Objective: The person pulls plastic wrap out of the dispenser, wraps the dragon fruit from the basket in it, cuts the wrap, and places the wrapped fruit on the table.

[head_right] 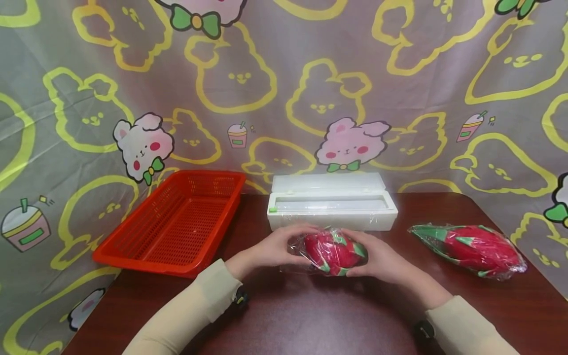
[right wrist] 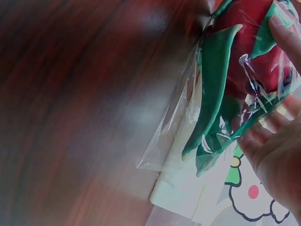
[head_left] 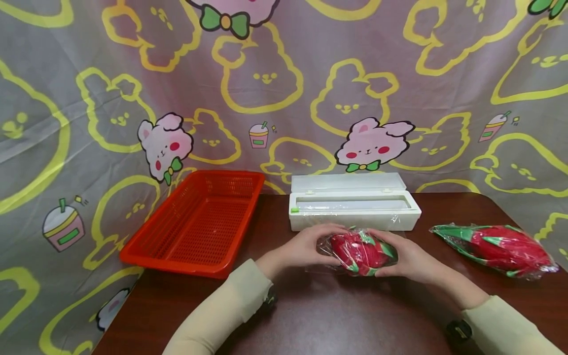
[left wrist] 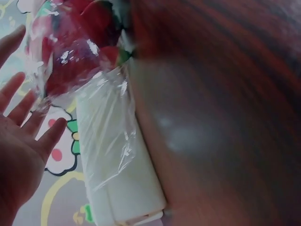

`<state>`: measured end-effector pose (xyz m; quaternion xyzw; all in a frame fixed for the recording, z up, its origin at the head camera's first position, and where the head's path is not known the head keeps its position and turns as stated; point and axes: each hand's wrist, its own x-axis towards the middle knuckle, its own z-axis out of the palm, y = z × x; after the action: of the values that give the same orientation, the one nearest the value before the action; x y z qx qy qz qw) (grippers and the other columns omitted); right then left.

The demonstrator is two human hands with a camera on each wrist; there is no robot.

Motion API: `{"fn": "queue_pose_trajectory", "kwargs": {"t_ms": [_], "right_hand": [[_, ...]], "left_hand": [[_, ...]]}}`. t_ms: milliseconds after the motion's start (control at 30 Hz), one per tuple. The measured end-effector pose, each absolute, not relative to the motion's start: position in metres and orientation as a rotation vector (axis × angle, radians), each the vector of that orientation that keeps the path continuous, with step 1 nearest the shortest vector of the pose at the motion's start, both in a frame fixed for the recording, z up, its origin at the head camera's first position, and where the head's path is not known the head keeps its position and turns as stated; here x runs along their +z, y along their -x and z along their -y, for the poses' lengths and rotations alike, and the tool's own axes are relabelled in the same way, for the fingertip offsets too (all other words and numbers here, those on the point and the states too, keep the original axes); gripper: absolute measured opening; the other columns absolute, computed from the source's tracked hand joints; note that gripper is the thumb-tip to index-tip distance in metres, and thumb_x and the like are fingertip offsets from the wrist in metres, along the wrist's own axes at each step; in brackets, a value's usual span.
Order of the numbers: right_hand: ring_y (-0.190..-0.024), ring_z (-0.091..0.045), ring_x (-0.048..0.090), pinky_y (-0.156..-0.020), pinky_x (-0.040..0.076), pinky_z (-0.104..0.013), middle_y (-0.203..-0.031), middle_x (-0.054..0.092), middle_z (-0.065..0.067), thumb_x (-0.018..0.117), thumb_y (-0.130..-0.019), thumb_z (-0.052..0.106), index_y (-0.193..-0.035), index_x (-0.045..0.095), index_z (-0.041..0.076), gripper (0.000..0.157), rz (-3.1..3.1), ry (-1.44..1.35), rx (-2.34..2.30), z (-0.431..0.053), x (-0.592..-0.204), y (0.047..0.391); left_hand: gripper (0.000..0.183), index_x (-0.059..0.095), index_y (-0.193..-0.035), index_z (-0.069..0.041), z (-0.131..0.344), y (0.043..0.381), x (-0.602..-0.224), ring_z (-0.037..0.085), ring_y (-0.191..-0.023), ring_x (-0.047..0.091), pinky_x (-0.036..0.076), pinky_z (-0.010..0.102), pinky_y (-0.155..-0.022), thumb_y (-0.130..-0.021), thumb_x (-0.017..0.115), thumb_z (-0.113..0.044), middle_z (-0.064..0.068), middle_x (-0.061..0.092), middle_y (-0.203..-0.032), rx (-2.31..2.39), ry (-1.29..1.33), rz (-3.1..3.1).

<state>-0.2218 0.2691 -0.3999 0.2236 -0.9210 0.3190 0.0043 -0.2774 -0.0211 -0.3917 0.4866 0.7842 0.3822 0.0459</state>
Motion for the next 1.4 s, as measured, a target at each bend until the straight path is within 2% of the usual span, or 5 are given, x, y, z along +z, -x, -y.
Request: {"fn": "queue_pose_trajectory", "kwargs": {"t_ms": [233,500,800,1100,1400], "right_hand": [[-0.117,-0.035,0.049,-0.090,0.047,-0.054,-0.134,0.051,-0.015,0.087,-0.068,0.043,-0.146,0.042,0.016,0.094,2.907,-0.702,1.018,-0.270,-0.399,0.226],[-0.115,-0.034,0.049,-0.084,0.051,-0.045,-0.130,0.053,-0.015,0.087,-0.067,0.043,-0.145,0.042,0.018,0.094,2.953,-0.640,1.055,-0.274,-0.398,0.231],[-0.118,-0.036,0.047,-0.079,0.052,-0.033,-0.134,0.052,-0.016,0.088,-0.067,0.040,-0.146,0.041,0.016,0.094,2.953,-0.685,1.164,-0.277,-0.398,0.239],[-0.116,-0.036,0.048,-0.082,0.051,-0.039,-0.132,0.053,-0.016,0.086,-0.070,0.041,-0.146,0.042,0.012,0.092,2.973,-0.672,1.181,-0.282,-0.397,0.246],[-0.121,-0.042,0.048,-0.088,0.050,-0.050,-0.137,0.051,-0.020,0.083,-0.076,0.037,-0.145,0.042,0.010,0.085,2.928,-0.674,1.135,-0.297,-0.397,0.240]], "left_hand": [[0.078,0.046,-0.145,-0.019,0.015,0.280,-0.399,0.007,-0.134,0.037,0.035,0.024,-0.103,-0.077,0.084,-0.023,-0.007,0.041,-0.150,1.045,-1.474,-2.425],[0.075,0.046,-0.144,-0.026,0.010,0.287,-0.402,0.006,-0.119,0.050,0.046,0.020,-0.090,-0.079,0.082,-0.015,-0.006,0.048,-0.141,1.132,-1.374,-2.393],[0.069,0.050,-0.142,-0.024,0.009,0.291,-0.404,0.007,-0.102,0.060,0.052,0.026,-0.085,-0.081,0.081,-0.013,-0.002,0.055,-0.133,1.227,-1.305,-2.356],[0.068,0.050,-0.141,-0.032,0.008,0.295,-0.409,0.006,-0.119,0.050,0.044,0.025,-0.095,-0.081,0.080,-0.026,-0.008,0.055,-0.135,1.199,-1.205,-2.471],[0.066,0.052,-0.141,-0.029,0.007,0.296,-0.410,0.008,-0.114,0.056,0.051,0.033,-0.090,-0.082,0.080,-0.021,-0.006,0.056,-0.133,1.255,-1.153,-2.416]]}}
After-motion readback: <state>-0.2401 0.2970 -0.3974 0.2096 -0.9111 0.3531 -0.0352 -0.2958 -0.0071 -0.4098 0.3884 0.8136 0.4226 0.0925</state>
